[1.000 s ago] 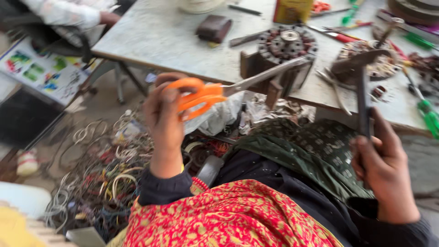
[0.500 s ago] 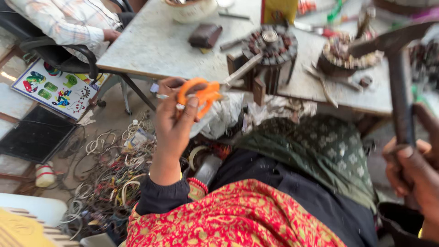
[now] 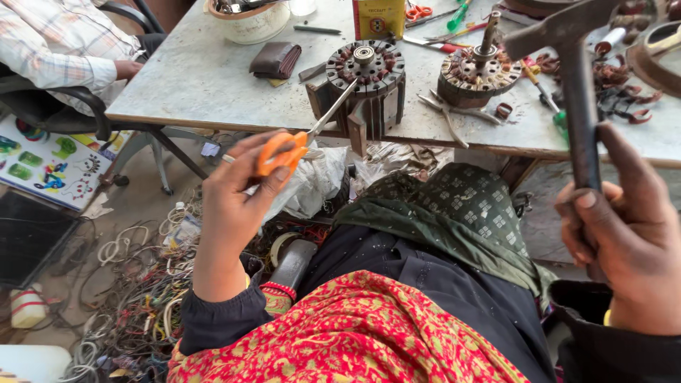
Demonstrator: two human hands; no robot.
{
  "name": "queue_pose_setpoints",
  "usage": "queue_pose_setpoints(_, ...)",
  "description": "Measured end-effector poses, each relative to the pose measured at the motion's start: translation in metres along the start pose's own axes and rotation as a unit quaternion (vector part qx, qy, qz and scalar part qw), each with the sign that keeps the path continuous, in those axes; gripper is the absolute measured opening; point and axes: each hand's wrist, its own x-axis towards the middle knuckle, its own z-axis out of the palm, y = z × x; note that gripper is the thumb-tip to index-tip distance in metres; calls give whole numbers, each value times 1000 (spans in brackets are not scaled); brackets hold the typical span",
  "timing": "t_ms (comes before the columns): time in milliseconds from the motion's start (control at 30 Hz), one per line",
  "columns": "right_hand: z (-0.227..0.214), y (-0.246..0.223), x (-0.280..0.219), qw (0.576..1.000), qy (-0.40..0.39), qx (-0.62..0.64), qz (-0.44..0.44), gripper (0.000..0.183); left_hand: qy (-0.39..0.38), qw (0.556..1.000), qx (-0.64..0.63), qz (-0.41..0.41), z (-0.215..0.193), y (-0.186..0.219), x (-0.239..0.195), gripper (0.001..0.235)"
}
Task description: The person uses orange-handled scissors and a hammer to remove copper windings from a motor stator. They then use a screwdriver to pry out remaining copper pieces from the stator slots.
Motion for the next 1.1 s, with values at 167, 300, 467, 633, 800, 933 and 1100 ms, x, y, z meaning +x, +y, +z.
queue_pose_setpoints(167,-7,1,4,998,2,-65,3,75,-62,996,-49,-50,1,4,-6,29)
queue_pose_setpoints(300,-14,-3,-2,996,-15,-84,-26,75,-23,985,18,-170,11,0,-5,34)
queue_pose_setpoints(467,-9,-14,-7,998,-30,-39,-47,73,16,996,62,68,22,-3,1,33)
queue_pose_setpoints(633,0,-22,-8,997,-8,-69,-32,72,-69,979,112,156,29,2,1,33)
queue_pose_setpoints(800,1,-22,-12,997,-1,-68,-36,71,-76,973,164,144,58,4,-8,34)
queue_pose_setpoints(933,-1,-24,-10,997,-18,-58,-42,72,-35,986,131,97,73,3,-12,30)
queue_pose_setpoints(1100,-8,-17,-10,997,-37,-39,-47,73,25,992,89,85,66,0,-11,27)
